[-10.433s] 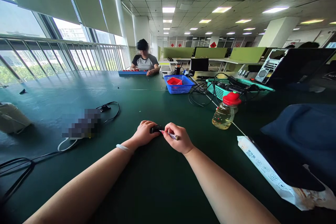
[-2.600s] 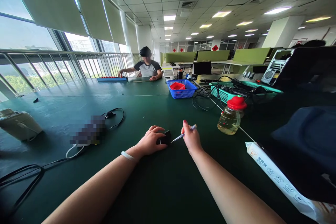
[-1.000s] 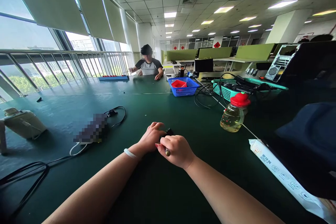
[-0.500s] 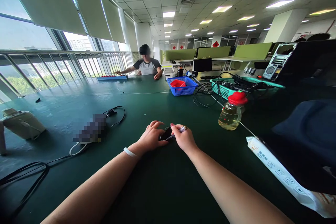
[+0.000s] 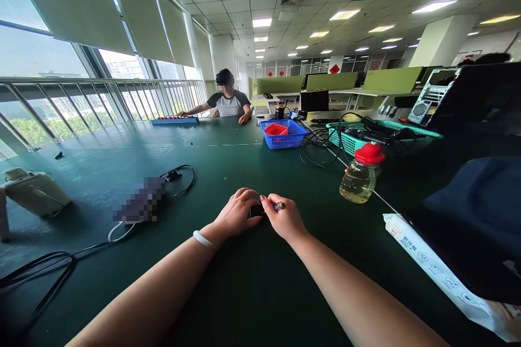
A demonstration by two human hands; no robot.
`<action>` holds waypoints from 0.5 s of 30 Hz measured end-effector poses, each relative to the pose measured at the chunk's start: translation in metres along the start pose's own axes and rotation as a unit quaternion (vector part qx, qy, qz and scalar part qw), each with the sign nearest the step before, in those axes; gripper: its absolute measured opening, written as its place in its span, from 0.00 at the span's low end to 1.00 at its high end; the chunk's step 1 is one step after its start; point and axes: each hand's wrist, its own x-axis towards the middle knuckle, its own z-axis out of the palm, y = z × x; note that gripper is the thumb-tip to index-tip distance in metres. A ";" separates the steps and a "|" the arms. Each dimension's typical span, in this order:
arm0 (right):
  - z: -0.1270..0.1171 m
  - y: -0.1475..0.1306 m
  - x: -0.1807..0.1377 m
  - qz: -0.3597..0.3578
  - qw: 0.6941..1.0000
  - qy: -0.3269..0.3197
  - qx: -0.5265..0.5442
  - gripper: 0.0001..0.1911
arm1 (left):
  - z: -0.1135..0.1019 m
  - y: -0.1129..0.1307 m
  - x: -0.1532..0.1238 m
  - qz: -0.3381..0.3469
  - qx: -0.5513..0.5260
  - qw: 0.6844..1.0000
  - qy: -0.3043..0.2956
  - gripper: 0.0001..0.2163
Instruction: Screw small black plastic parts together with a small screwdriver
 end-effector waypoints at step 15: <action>-0.016 0.042 0.017 0.206 0.885 0.205 0.364 0.26 | -0.010 0.003 -0.002 -0.201 0.084 0.972 0.090 0.15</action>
